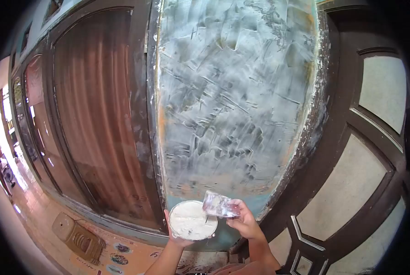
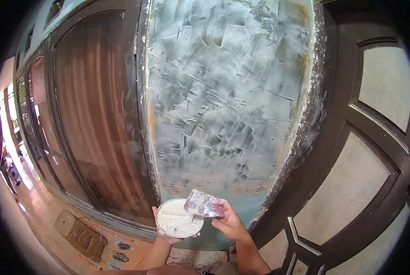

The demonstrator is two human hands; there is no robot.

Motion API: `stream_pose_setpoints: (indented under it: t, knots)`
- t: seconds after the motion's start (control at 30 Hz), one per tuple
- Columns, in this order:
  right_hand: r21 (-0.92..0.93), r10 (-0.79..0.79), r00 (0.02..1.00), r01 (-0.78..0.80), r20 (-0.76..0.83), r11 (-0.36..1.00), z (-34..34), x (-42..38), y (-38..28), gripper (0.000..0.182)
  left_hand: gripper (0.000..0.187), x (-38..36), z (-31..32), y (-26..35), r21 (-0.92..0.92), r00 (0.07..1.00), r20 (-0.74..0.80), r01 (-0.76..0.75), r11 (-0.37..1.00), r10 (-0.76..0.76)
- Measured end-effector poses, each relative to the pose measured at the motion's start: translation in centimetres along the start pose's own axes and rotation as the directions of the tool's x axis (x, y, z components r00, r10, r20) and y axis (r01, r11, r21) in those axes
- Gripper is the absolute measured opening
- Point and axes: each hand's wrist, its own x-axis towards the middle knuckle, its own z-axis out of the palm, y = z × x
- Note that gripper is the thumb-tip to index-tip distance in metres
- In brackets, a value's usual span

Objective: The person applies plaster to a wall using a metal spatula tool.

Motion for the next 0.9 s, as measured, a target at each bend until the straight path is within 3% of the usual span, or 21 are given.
stream_pose_setpoints:
  t: [0.13, 0.23, 0.3, 0.37, 0.43, 0.5, 0.53, 0.57, 0.6, 0.63, 0.7, 0.83, 0.9]
  knots:
    - [-0.227, -0.106, 0.994, 0.110, 0.031, 0.968, -1.8, 0.8, 0.7, 0.039, 0.109, 1.2, -0.6, -0.9, 0.038, 0.999, -0.033, -0.002, 0.999, 0.003]
    - [-0.350, 0.010, 0.999, -0.028, -0.053, 0.936, -1.3, 1.1, -2.1, 0.022, 0.107, 1.6, 0.2, -1.3, 0.048, 0.998, -0.061, -0.021, 0.999, 0.024]
    - [-0.365, -0.037, 0.999, 0.031, -0.010, 0.930, -1.5, 1.3, -3.1, 0.023, 0.106, 1.7, 0.6, -1.4, 0.042, 0.998, -0.043, -0.047, 0.998, 0.049]
    - [-0.496, 0.144, 0.989, -0.110, 0.031, 0.861, -1.4, 1.4, -5.4, 0.029, 0.105, 1.8, 0.5, -1.3, 0.093, 0.999, -0.004, -0.050, 0.994, 0.050]
    - [-0.555, 0.158, 0.987, -0.130, 0.002, 0.821, -1.2, 1.7, -6.5, 0.034, 0.105, 2.0, 1.0, -1.3, 0.106, 0.995, 0.000, -0.094, 0.990, 0.095]
    - [-0.792, -0.076, 0.989, 0.147, 0.127, 0.593, -1.1, 2.2, -8.0, 0.029, 0.106, 2.2, 1.6, -1.4, 0.059, 0.990, -0.056, -0.129, 0.990, 0.132]
    - [-0.848, -0.114, 0.976, 0.219, 0.187, 0.483, -1.1, 2.5, -9.1, 0.034, 0.107, 2.5, 1.3, -1.1, 0.049, 0.992, -0.031, -0.119, 0.992, 0.121]
    - [-0.848, -0.099, 0.977, 0.214, 0.190, 0.485, -0.6, 2.6, -10.5, 0.034, 0.108, 2.7, 1.4, -0.8, 0.039, 0.994, -0.009, -0.112, 0.993, 0.112]
    - [-0.906, -0.074, 0.982, 0.191, 0.176, 0.377, 0.2, 2.5, -12.2, 0.036, 0.108, 3.1, 2.6, -0.8, 0.158, 0.989, -0.040, -0.137, 0.978, 0.145]
    - [-0.950, -0.046, 0.986, 0.168, 0.162, 0.265, 1.0, 2.6, -13.8, 0.038, 0.109, 3.7, 3.4, -0.6, 0.153, 0.990, 0.001, -0.142, 0.978, 0.144]
    - [-0.966, -0.077, 0.986, 0.162, 0.149, 0.202, 2.2, 2.9, -16.2, 0.040, 0.108, 4.7, 5.0, -0.1, 0.186, 0.986, -0.021, -0.160, 0.969, 0.167]
    - [-0.937, -0.262, 0.931, 0.304, 0.254, 0.173, 2.0, 4.5, -18.1, 0.045, 0.107, 6.7, 8.9, 1.0, 0.196, 0.983, -0.010, -0.176, 0.965, 0.181]
    - [-0.976, -0.175, 0.964, 0.182, 0.200, -0.117, 4.2, 4.4, -20.7, 0.045, 0.107, 7.7, 10.5, 1.3, 0.246, 0.986, 0.050, -0.169, 0.954, 0.162]
